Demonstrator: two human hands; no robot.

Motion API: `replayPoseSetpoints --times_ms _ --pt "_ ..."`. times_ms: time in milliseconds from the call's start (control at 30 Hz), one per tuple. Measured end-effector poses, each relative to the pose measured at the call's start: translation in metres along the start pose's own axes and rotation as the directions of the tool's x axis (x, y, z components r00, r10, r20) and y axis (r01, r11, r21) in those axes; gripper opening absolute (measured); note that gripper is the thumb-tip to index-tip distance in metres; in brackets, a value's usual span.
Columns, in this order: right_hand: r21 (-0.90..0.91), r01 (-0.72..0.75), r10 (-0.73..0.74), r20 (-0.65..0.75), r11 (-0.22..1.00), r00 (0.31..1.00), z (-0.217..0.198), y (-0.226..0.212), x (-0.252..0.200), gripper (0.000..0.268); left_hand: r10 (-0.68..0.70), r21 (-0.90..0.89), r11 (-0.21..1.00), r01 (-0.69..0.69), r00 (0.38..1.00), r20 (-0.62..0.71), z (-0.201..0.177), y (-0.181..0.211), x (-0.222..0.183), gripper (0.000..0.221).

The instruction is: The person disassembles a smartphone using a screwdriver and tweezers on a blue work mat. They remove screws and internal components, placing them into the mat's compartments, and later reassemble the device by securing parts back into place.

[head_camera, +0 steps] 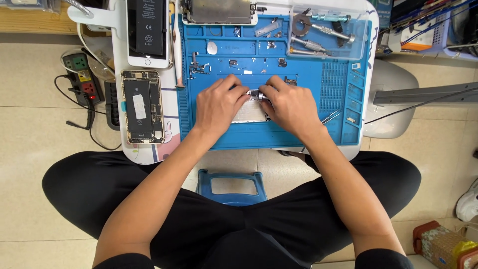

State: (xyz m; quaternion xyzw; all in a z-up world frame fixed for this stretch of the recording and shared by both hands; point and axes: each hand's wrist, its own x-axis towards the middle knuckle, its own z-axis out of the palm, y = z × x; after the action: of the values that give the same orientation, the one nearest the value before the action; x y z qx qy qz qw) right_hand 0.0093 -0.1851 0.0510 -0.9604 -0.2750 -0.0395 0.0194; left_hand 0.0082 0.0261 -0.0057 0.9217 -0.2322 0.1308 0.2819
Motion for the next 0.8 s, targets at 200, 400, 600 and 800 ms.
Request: replayPoseSetpoints --times_ms 200,400,600,800 --pt "-0.116 -0.059 0.046 -0.110 0.991 0.993 0.020 -0.012 -0.011 0.023 -0.085 -0.091 0.992 0.091 0.994 0.065 -0.012 0.001 0.009 0.005" --pt "-0.345 -0.169 0.114 -0.174 0.923 0.978 0.033 -0.042 -0.017 0.018 -0.106 -0.074 0.991 0.113 0.989 0.101 -0.013 0.005 0.007 0.005" --pt "-0.320 -0.196 0.153 -0.154 0.927 0.976 0.006 -0.055 -0.020 0.020 -0.081 -0.071 0.993 0.091 0.989 0.126 -0.013 0.007 0.009 0.003" --pt "-0.077 -0.162 0.156 -0.072 0.984 0.985 0.004 -0.089 -0.065 0.027 -0.053 -0.115 0.991 0.068 0.990 0.134 -0.007 0.004 0.007 0.005"
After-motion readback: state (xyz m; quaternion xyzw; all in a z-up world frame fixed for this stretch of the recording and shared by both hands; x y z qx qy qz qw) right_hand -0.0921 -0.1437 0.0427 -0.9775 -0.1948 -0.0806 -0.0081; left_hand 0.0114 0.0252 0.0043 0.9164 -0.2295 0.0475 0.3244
